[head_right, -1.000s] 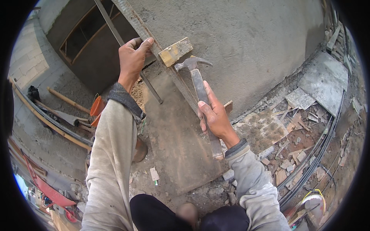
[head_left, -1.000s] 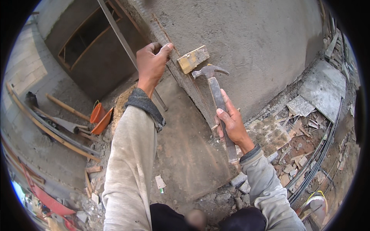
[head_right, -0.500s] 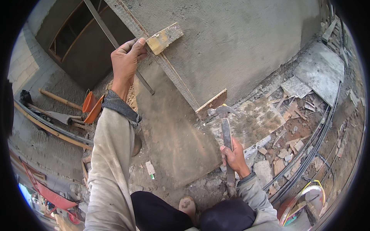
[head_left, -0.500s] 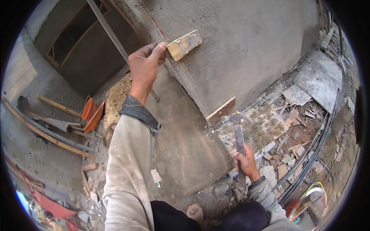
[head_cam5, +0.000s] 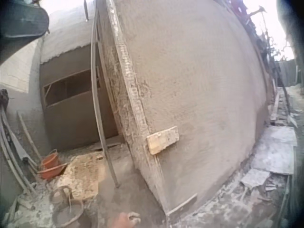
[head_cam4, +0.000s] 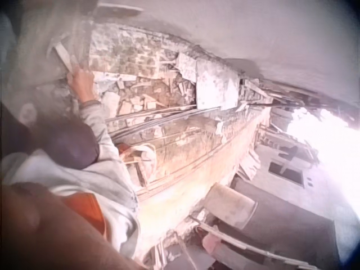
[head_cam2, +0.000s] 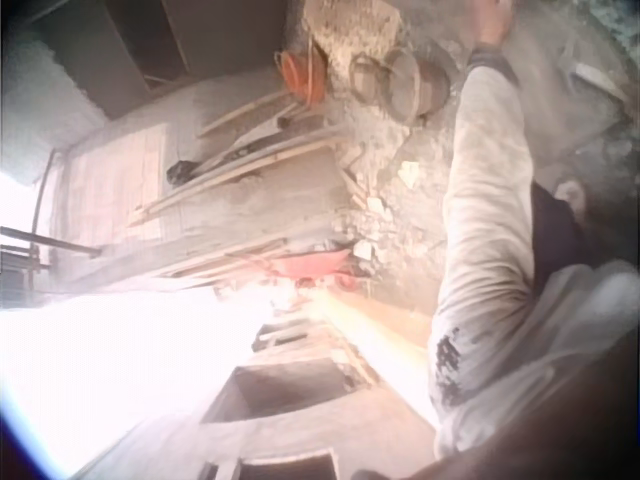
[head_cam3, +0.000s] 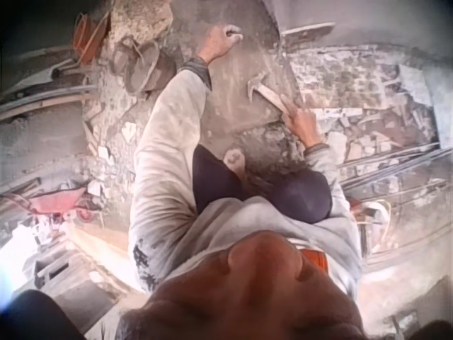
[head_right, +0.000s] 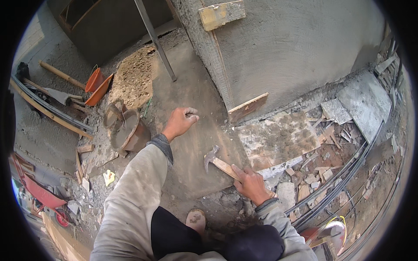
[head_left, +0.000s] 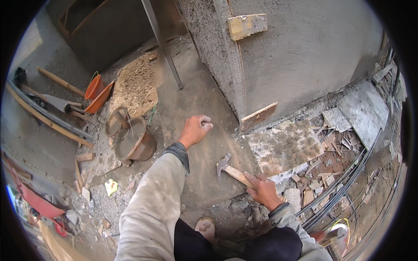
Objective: The person holds a straight-edge rule against a wall surface to check for levelness and then uses a hammer to nail a small piece of wood into a wall corner.
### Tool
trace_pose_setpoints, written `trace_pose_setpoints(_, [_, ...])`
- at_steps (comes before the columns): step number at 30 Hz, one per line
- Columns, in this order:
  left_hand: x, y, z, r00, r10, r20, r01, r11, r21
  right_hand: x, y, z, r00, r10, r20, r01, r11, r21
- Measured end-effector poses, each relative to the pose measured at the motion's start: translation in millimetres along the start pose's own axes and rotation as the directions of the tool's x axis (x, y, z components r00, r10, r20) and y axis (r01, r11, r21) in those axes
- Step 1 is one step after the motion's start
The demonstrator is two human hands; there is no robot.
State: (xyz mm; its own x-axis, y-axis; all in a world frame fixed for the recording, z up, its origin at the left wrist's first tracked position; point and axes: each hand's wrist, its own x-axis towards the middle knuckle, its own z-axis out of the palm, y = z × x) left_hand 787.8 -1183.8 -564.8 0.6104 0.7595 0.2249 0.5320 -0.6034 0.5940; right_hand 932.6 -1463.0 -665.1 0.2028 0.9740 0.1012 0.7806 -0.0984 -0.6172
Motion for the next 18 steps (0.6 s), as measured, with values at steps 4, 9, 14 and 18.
trace_pose_setpoints(4, [-3.5, 0.0, 20.6, 0.986, -0.008, 0.168, 0.012, 1.000, -0.028, 0.4, -2.3, 2.4, 1.000, -0.026, -0.014, 0.025, 0.999, -0.046])
trace_pose_setpoints(9, [4.0, 19.7, 38.8, 0.992, 0.010, 0.124, 0.016, 0.979, -0.205, 0.0, -1.5, 5.8, 0.997, -0.038, -0.061, 0.034, 0.997, -0.063])
trace_pose_setpoints(14, [3.3, 27.1, 64.4, 0.993, 0.011, 0.119, 0.022, 0.960, -0.279, -12.9, 0.0, -2.8, 0.994, 0.073, 0.081, -0.071, 0.997, -0.026])
trace_pose_setpoints(18, [-2.2, 33.8, 96.2, 0.985, -0.038, 0.170, 0.112, 0.887, -0.448, -26.9, 16.0, -10.4, 0.975, 0.220, -0.013, -0.201, 0.911, 0.361])
